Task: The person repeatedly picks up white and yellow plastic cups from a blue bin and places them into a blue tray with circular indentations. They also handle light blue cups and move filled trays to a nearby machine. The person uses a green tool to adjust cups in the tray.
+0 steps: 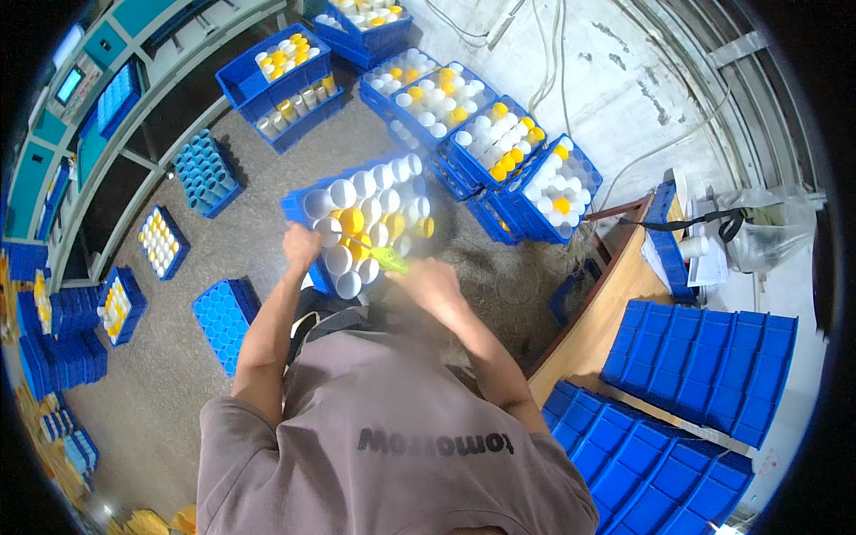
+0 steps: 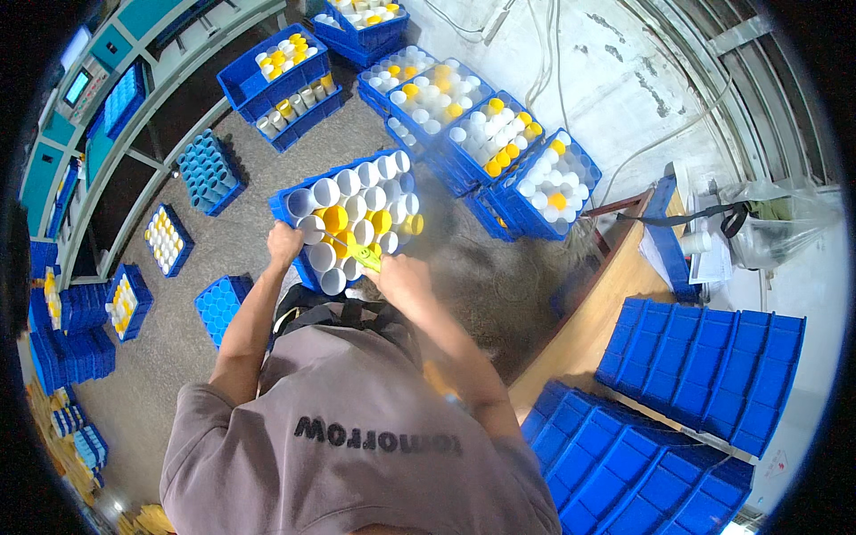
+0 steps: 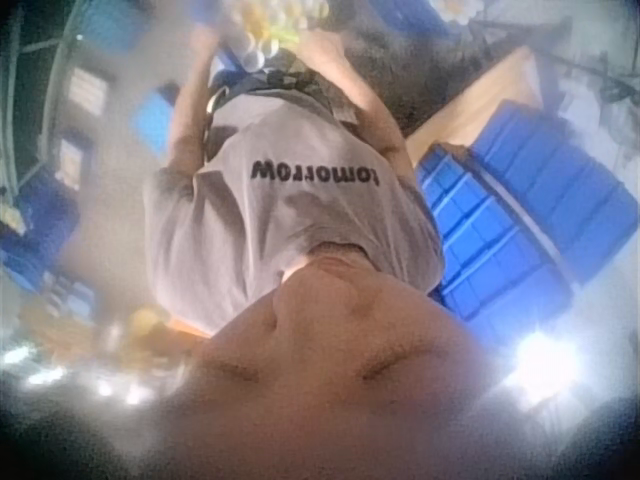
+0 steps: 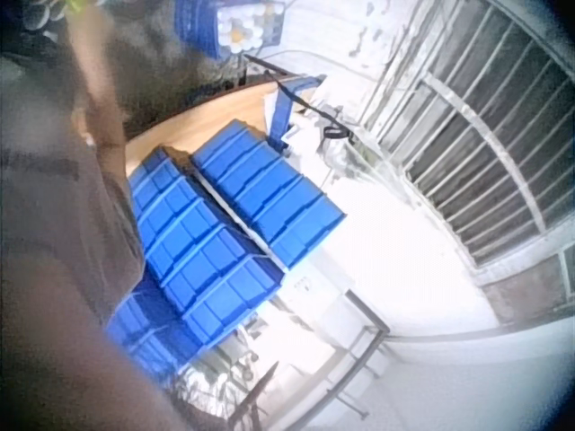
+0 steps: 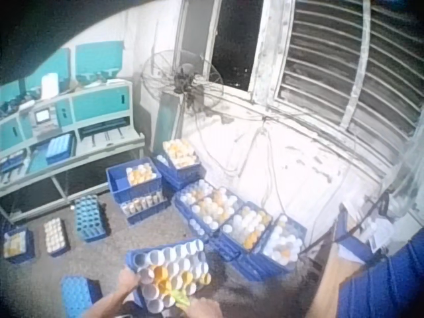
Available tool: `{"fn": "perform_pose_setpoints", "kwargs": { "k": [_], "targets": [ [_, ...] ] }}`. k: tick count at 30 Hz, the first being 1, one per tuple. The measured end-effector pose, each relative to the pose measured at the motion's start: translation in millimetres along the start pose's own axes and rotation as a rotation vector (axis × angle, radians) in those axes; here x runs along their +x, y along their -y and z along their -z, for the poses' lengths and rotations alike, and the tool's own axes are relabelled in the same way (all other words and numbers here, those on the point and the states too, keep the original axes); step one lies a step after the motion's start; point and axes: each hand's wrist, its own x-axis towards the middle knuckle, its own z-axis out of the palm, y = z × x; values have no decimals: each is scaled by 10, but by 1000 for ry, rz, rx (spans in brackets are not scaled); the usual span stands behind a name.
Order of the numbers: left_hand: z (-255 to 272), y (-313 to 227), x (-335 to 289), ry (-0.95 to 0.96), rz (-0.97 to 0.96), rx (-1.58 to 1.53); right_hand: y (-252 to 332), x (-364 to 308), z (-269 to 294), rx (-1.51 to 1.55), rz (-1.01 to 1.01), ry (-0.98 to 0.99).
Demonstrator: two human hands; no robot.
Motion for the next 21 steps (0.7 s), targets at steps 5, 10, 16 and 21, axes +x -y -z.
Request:
{"fn": "perform_pose_setpoints", "kwargs": {
  "k": [5,10,16,21],
  "targets": [
    [-13,37,8,-51,80,-33,-46,-199,-236,23,44,18],
    [-10,120,4,-30,79,-40,-157,-226,-345,81,-27,104],
    [41,244,-56,-13,67,-45,-407,-191,-217,-67,-132,53],
    [159,353,-155,3,82,-103,-576,-173,-92,49,-220,37]
  ]
}}
